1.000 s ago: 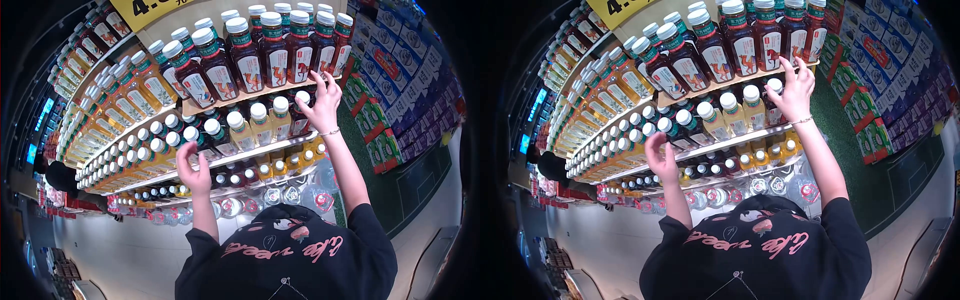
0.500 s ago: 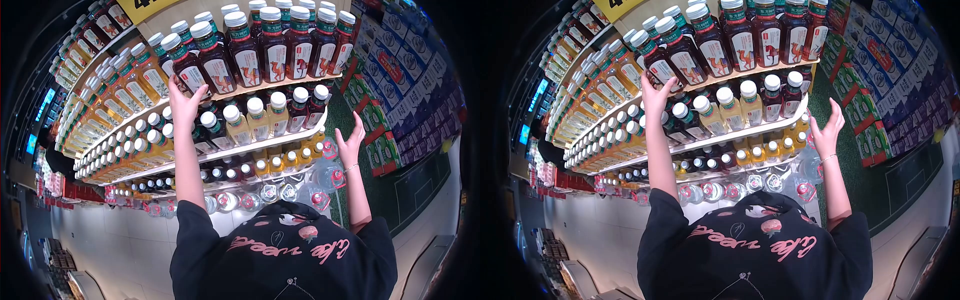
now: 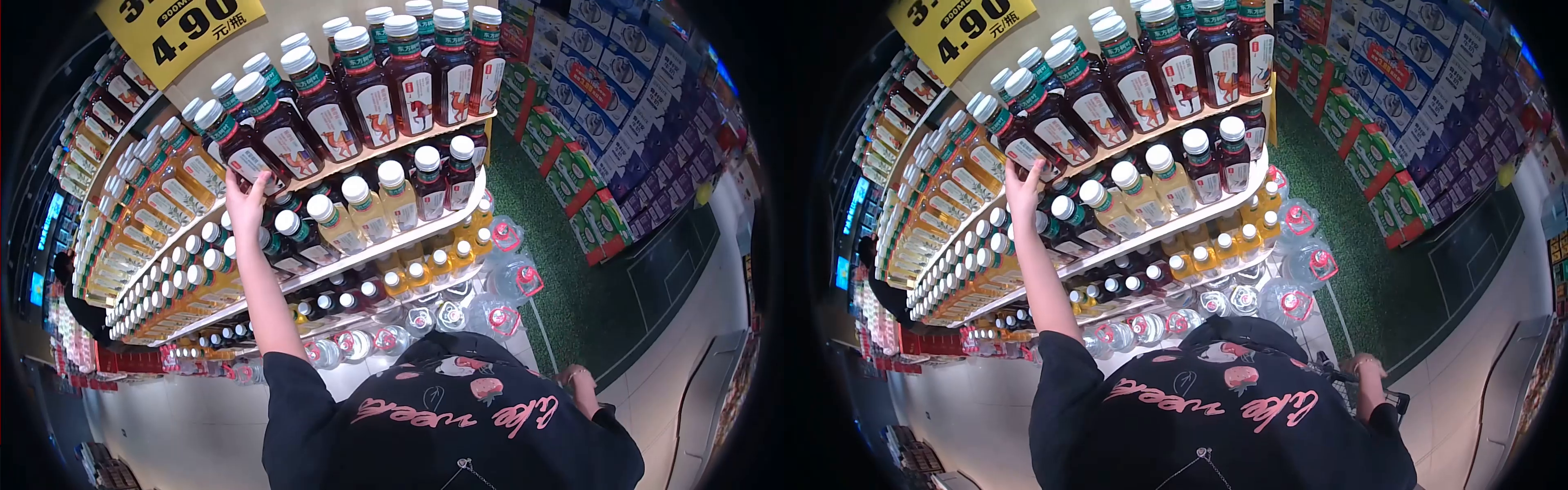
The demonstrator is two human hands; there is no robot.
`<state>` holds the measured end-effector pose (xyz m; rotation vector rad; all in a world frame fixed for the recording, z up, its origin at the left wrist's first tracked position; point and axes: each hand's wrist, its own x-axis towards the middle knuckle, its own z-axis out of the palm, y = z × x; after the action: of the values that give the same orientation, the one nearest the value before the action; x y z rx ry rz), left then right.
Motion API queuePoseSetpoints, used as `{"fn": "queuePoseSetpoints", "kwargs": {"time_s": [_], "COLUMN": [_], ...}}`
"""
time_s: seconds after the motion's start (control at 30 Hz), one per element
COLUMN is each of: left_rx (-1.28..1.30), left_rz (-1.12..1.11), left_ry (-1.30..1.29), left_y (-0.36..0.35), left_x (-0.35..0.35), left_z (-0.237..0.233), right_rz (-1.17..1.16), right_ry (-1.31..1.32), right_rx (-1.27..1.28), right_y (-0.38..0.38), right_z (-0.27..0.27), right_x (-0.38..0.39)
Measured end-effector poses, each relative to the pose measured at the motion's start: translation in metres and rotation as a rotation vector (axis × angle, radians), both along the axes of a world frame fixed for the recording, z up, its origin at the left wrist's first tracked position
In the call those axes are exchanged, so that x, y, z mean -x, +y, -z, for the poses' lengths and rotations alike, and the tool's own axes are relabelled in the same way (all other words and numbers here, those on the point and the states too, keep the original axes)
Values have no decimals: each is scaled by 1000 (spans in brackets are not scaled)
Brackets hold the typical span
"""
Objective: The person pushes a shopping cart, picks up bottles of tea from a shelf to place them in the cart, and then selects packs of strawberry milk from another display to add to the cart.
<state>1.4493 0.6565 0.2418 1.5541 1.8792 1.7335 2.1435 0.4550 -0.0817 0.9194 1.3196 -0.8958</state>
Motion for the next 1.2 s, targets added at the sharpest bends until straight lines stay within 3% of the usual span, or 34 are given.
{"fn": "queuePoseSetpoints", "kwargs": {"time_s": [0.03, 0.17, 0.2, 0.27, 0.37, 0.57, 0.73, 1.2], "left_rx": [-12, 5, 7, 19, -9, -35, -17, 31], "left_rz": [-12, 0, -40, -73, -41, -79, -49, -21], "left_ry": [-49, -62, -68, -70, -88, -64, -77, -25], "left_y": [1, -1, -2, -4, -1, 0, -2, -3], "left_x": [1, -6, -11, -14, -7, -12, -14, -13], "left_z": [3, -2, -5, -5, 0, 1, -2, -3], "right_rz": [6, 875, 881, 813, 846, 928, 915, 909], "right_ry": [4, 21, 23, -95, -129, -204, -204, -187], "right_rx": [7, -578, -567, -794, -910, -925, -1114, -1149], "right_y": [-26, -94, -97, -93, -105, -101, -109, -109], "right_z": [15, 55, 42, -29, 2, 7, 23, 28], "right_x": [-4, -4, 6, 47, 52, 59, 60, 62]}}
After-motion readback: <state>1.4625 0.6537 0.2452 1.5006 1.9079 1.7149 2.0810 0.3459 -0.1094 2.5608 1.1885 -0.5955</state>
